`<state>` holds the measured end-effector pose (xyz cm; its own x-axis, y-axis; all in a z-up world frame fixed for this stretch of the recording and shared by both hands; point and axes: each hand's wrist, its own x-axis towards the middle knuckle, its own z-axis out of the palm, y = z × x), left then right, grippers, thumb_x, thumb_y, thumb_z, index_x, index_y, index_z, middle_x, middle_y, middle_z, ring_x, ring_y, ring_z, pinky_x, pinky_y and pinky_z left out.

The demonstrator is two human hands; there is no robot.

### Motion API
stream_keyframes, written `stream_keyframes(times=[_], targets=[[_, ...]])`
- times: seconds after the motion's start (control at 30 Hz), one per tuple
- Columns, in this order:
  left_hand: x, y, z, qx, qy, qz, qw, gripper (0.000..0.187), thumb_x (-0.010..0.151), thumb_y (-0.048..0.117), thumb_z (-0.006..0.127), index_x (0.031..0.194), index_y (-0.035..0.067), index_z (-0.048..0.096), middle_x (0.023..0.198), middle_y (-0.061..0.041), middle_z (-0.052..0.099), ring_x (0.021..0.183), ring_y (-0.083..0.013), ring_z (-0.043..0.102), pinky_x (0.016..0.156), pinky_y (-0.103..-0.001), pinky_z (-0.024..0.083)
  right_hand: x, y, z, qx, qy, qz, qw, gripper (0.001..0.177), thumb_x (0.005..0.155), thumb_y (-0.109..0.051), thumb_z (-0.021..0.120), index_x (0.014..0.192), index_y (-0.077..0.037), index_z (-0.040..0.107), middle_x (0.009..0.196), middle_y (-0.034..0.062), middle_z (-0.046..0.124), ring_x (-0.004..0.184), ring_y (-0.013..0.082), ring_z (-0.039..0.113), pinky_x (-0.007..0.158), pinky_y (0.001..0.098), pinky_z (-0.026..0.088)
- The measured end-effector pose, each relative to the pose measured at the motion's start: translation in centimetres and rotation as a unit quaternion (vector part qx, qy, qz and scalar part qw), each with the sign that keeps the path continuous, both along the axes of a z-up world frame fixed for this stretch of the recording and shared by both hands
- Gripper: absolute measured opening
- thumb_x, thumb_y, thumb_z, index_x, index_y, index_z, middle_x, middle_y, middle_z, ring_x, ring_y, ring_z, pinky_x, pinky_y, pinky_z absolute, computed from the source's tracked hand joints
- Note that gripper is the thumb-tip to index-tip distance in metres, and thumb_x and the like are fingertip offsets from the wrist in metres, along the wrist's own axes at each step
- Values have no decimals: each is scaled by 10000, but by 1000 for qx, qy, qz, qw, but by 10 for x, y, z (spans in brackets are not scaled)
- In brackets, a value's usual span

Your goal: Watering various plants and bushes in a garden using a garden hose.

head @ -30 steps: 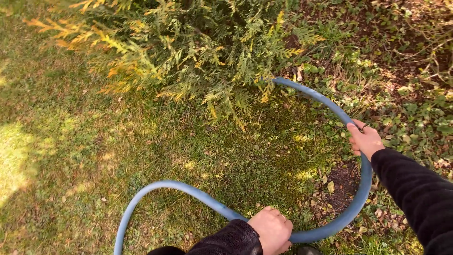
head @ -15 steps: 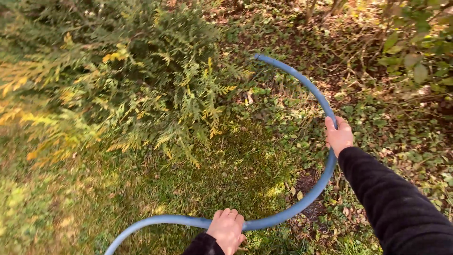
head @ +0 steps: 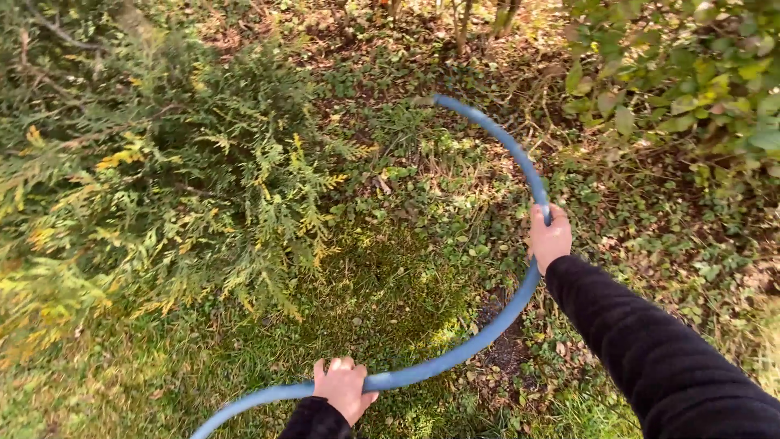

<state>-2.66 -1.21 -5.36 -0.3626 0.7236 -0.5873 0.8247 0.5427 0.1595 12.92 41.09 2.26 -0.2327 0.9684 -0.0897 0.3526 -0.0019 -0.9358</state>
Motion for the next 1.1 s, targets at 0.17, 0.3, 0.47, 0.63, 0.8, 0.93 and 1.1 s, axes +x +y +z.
stream_keyframes(times=[0.17,0.3,0.47,0.63,0.8,0.93,1.1], targets=[[-4,9,-10,-96,-100,-44,989,351,889,637,645,1042,322,645,1107,23,526,1175,-226,480,1076,-469,279,51,-13,-16,-115,-119,-63,984,284,1076,-394,486,1086,-112,520,674,47,413,509,212,409,495,416,387],[3,39,-4,-200,-166,-105,960,439,862,694,694,1032,293,634,1058,25,516,1054,-207,562,1186,-447,174,99,-11,-31,-162,-135,-107,972,334,1022,-422,480,1158,-129,564,619,84,415,497,252,437,537,435,390],[26,81,-3,-186,-164,-171,953,519,915,699,642,1075,211,566,1011,-37,603,953,-273,603,893,-396,418,151,7,-16,-158,-131,-164,965,285,1084,-399,480,1196,-139,507,638,62,480,480,217,440,495,408,412],[53,117,-28,-223,-484,270,802,133,1107,123,391,1099,137,522,1194,30,474,1483,-192,526,1127,-326,460,207,23,-15,-139,-153,-213,955,342,1054,-435,451,1000,-114,554,615,56,513,482,248,507,533,437,449],[75,126,-45,-61,-81,-256,961,473,1016,714,579,944,249,542,783,58,601,718,-188,587,864,-344,410,241,30,-23,-149,-112,-277,943,344,1013,-388,488,1204,-130,611,672,45,536,518,208,508,532,411,466],[107,156,28,-33,-19,-294,955,352,1044,580,559,1077,230,581,874,76,640,750,-103,602,869,-292,475,271,36,-3,-164,-161,-294,928,381,1064,-386,432,1193,-53,563,866,56,566,728,196,562,626,394,523],[146,191,42,50,-12,-292,955,461,1080,616,506,948,200,652,766,29,644,739,-183,633,981,-418,436,314,52,24,-140,-107,-365,914,316,1060,-326,435,1244,-79,504,879,11,513,712,136,523,599,322,514]])
